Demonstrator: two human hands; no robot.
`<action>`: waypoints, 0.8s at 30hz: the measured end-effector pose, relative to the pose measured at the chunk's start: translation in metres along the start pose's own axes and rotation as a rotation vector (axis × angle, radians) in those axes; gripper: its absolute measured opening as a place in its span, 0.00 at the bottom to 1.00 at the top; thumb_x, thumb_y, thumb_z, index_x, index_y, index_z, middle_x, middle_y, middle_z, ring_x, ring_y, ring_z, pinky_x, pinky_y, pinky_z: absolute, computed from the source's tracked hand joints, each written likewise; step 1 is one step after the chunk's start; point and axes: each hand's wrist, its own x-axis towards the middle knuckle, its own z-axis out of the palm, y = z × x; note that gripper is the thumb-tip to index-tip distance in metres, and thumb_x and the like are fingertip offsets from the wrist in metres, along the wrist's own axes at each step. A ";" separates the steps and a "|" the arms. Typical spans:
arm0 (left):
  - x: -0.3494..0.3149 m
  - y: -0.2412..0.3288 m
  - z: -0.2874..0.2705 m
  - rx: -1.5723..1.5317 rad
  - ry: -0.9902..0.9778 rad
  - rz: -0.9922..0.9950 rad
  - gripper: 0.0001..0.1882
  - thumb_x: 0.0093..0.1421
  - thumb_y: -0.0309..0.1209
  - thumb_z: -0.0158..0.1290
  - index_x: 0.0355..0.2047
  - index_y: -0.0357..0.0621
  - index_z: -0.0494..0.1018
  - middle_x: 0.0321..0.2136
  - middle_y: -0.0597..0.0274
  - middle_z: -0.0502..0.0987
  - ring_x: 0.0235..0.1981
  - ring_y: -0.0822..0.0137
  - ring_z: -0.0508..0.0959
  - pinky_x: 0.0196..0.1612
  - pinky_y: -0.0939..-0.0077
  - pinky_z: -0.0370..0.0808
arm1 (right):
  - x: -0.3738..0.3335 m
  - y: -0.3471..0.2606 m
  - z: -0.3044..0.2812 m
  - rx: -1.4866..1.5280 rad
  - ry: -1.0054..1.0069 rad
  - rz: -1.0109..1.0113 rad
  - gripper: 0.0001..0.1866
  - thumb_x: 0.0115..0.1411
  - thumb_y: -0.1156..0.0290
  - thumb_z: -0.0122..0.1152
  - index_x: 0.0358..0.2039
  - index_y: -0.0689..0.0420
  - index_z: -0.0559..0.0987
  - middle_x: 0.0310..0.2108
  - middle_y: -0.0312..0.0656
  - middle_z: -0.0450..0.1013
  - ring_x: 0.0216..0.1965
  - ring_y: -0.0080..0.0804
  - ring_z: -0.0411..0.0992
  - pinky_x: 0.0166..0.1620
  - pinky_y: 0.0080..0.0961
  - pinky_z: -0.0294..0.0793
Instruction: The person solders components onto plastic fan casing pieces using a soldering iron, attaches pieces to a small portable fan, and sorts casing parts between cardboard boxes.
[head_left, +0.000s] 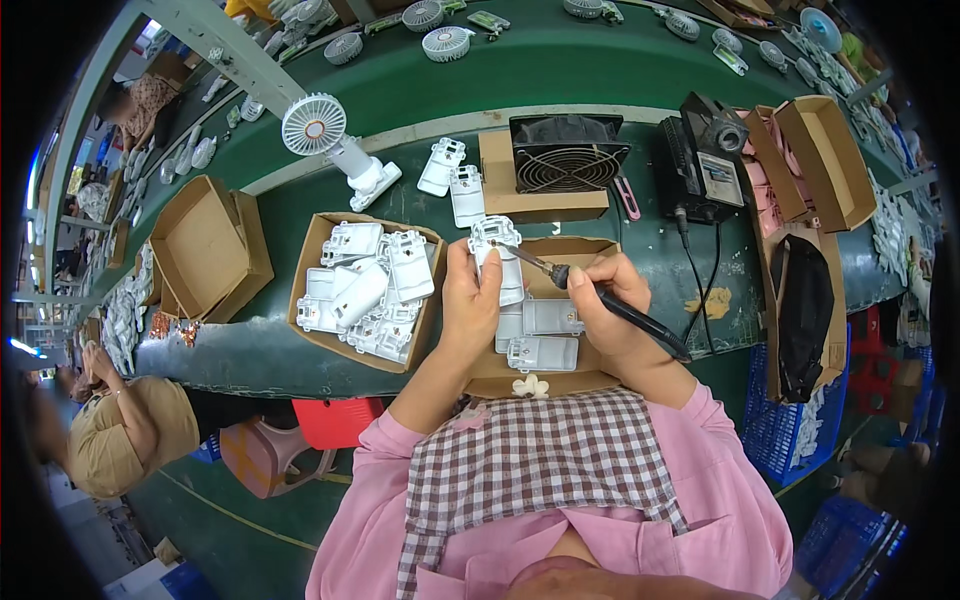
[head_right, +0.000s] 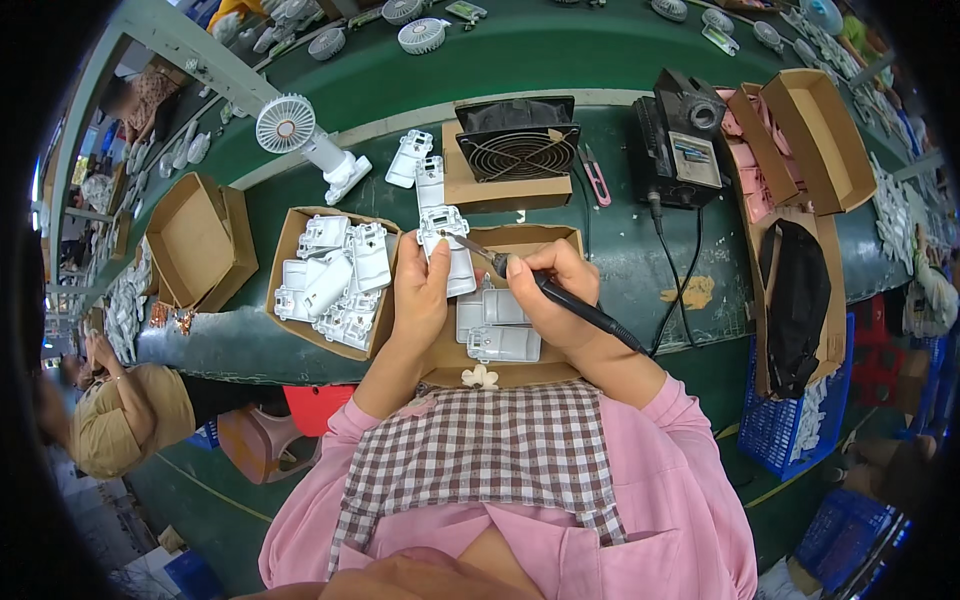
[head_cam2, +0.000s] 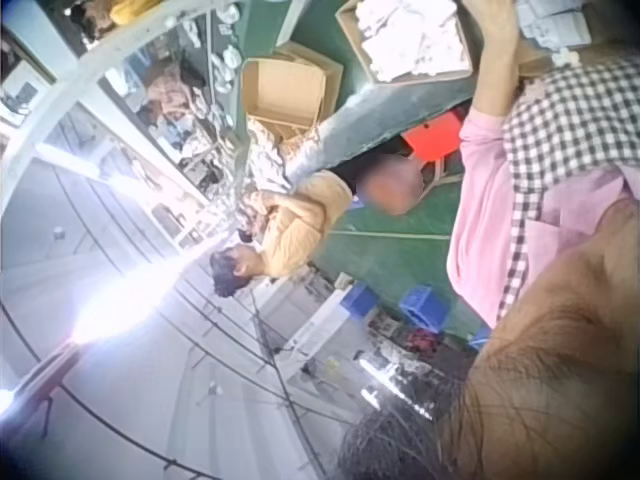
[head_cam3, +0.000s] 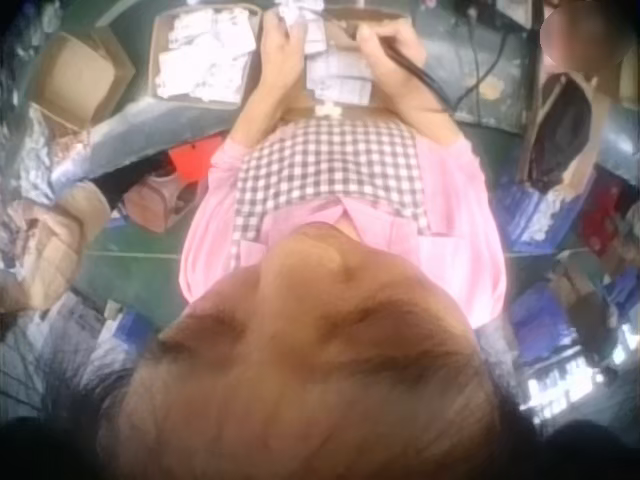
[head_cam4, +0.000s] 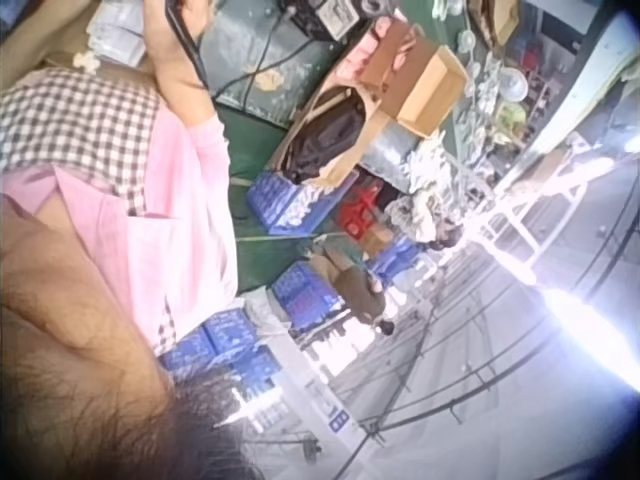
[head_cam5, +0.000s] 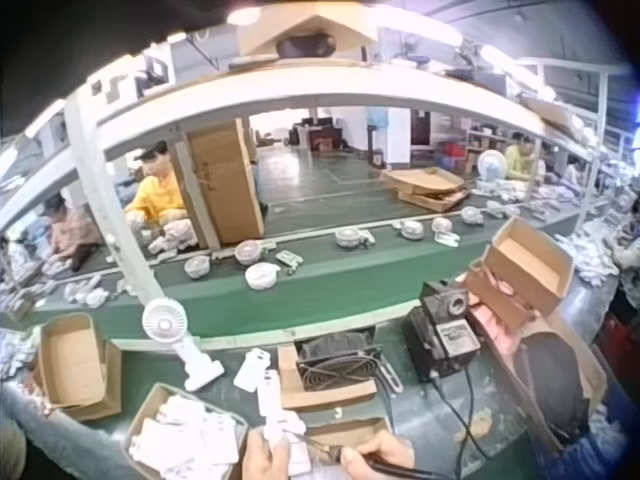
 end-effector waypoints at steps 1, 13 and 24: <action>0.000 0.000 -0.001 0.021 -0.006 -0.015 0.09 0.68 0.30 0.39 0.44 0.38 0.57 0.36 0.56 0.72 0.29 0.67 0.79 0.31 0.76 0.80 | 0.000 -0.001 0.000 -0.010 0.006 0.008 0.09 0.55 0.76 0.62 0.23 0.60 0.70 0.17 0.36 0.71 0.18 0.14 0.64 0.21 0.16 0.63; 0.001 0.002 0.001 -0.071 0.018 -0.005 0.12 0.67 0.27 0.41 0.47 0.34 0.57 0.36 0.56 0.73 0.27 0.71 0.78 0.29 0.78 0.78 | 0.000 -0.002 0.001 -0.020 -0.021 0.050 0.09 0.55 0.76 0.63 0.23 0.60 0.70 0.17 0.36 0.71 0.18 0.14 0.64 0.21 0.16 0.63; -0.001 0.000 0.000 -0.029 -0.007 0.001 0.11 0.68 0.30 0.40 0.47 0.39 0.58 0.38 0.58 0.72 0.29 0.69 0.78 0.31 0.77 0.80 | -0.002 0.001 0.001 0.049 0.010 0.039 0.09 0.56 0.75 0.62 0.24 0.60 0.70 0.18 0.36 0.71 0.19 0.14 0.65 0.22 0.16 0.64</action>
